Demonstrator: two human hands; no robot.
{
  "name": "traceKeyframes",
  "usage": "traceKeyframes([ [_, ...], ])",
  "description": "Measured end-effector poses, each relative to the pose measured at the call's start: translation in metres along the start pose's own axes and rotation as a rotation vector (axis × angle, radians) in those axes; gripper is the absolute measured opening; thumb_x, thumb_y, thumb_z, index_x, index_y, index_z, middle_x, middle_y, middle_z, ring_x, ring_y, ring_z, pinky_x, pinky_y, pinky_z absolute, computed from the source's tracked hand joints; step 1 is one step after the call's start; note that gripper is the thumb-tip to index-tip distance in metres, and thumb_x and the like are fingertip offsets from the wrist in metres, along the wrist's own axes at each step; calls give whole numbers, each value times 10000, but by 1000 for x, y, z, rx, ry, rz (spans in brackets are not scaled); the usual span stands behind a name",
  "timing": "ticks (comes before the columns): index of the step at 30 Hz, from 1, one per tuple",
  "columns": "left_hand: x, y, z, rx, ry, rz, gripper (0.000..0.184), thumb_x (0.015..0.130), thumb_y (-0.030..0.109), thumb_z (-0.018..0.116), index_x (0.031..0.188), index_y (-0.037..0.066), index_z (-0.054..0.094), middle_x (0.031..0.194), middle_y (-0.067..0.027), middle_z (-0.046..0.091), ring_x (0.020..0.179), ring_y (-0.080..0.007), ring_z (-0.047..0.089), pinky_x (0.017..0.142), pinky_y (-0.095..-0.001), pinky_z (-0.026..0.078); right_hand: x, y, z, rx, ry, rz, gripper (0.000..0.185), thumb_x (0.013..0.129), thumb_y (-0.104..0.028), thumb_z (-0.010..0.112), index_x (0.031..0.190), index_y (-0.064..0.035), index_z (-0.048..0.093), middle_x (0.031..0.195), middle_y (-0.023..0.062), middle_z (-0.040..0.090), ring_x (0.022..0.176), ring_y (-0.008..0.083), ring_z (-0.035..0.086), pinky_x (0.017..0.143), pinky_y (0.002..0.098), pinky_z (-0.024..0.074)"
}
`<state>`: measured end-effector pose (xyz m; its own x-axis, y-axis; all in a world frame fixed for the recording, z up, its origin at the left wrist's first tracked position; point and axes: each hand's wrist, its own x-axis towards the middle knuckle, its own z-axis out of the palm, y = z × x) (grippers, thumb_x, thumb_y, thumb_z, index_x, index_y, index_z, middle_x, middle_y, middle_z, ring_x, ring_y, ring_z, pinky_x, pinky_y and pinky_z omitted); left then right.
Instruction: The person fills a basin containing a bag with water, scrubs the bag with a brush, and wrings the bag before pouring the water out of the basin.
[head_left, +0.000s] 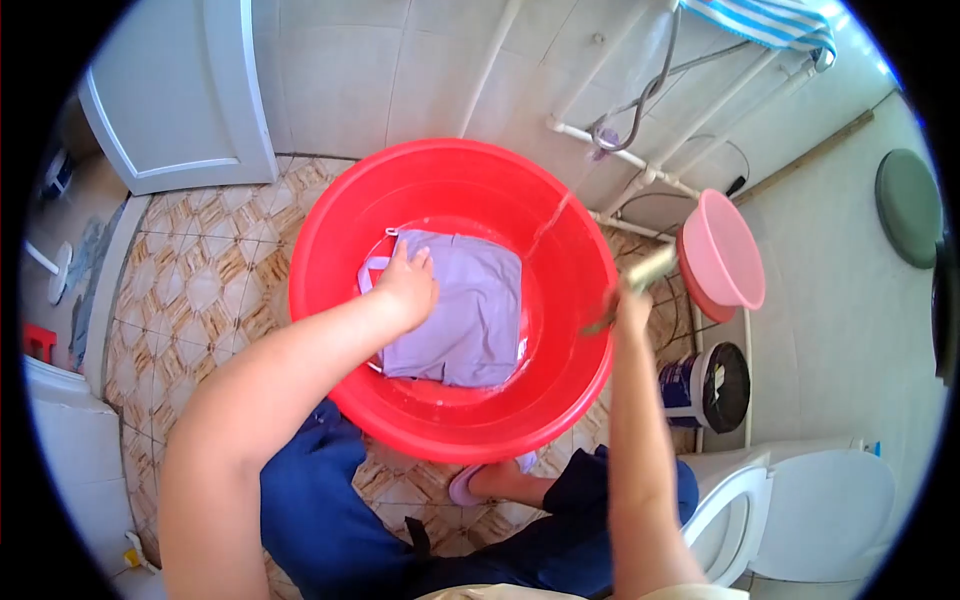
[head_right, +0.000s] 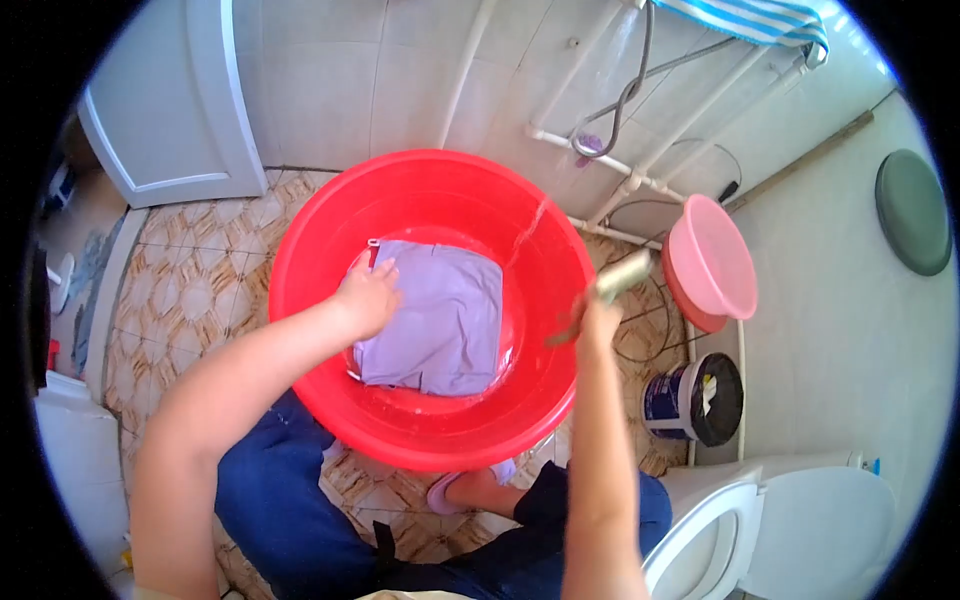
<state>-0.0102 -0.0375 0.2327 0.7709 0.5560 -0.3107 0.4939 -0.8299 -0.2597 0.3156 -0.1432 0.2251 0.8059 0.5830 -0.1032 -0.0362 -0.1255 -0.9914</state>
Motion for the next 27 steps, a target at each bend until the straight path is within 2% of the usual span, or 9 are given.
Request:
traceKeyframes([
  [4,-1,-4,-1,50,-94,31,378,876,222,441,1223,112,543,1381,-155,409,1335,-277,302,1067,-549,204,-103,134,-42,257,329,294,61,868,-99,570,869,-39,559,678,44,569,475,107,475,413,248,378],
  [8,-8,-14,-12,87,-141,-27,430,858,272,513,1258,112,508,1395,-138,393,1340,-262,295,1081,-525,205,-191,131,-34,212,483,189,78,858,-65,592,908,-21,552,770,49,585,560,128,521,477,252,427],
  [10,-14,-19,-16,104,-117,-54,455,850,292,539,1266,113,499,1399,-133,388,1343,-255,291,1088,-511,207,-203,141,-34,311,559,179,167,868,-81,584,1004,13,564,885,82,603,743,174,583,663,306,492],
  [11,-18,-19,-20,97,-132,-95,470,846,305,552,1273,118,492,1403,-131,384,1347,-253,285,1092,-500,208,-210,141,-41,270,489,225,232,882,-104,573,1082,9,549,1033,97,590,937,209,569,839,354,467],
  [12,-21,-18,-26,91,-144,-137,485,843,318,564,1279,122,485,1406,-128,379,1350,-251,279,1096,-488,209,-217,140,-43,280,494,237,232,882,-104,573,1082,9,549,1033,97,590,937,209,569,839,354,467],
  [14,-27,-14,-34,80,-192,-158,488,854,321,556,1296,134,472,1413,-125,371,1358,-252,264,1098,-482,207,-230,138,-42,566,486,549,263,893,-133,566,1126,-18,527,1100,78,569,981,200,553,872,358,457],
  [19,-37,-6,-56,-38,-113,-218,533,854,360,563,1326,140,447,1427,-113,355,1360,-257,257,1099,-489,197,-250,136,-23,666,344,653,332,901,-179,565,1212,-102,478,1180,62,533,1048,230,548,849,432,481],
  [23,-46,-8,-64,-58,6,-269,552,845,376,571,1329,145,441,1430,-117,349,1360,-259,255,1098,-492,193,-246,102,-29,789,269,495,356,892,-202,581,1216,-120,458,1189,37,525,1048,237,546,829,468,486],
  [27,-51,-32,-50,-255,100,-503,585,847,402,564,1351,147,412,1430,-128,344,1359,-270,251,1084,-511,210,-225,68,-47,1015,198,396,240,882,-196,603,1078,-88,517,1013,45,571,942,195,566,799,403,504],
])
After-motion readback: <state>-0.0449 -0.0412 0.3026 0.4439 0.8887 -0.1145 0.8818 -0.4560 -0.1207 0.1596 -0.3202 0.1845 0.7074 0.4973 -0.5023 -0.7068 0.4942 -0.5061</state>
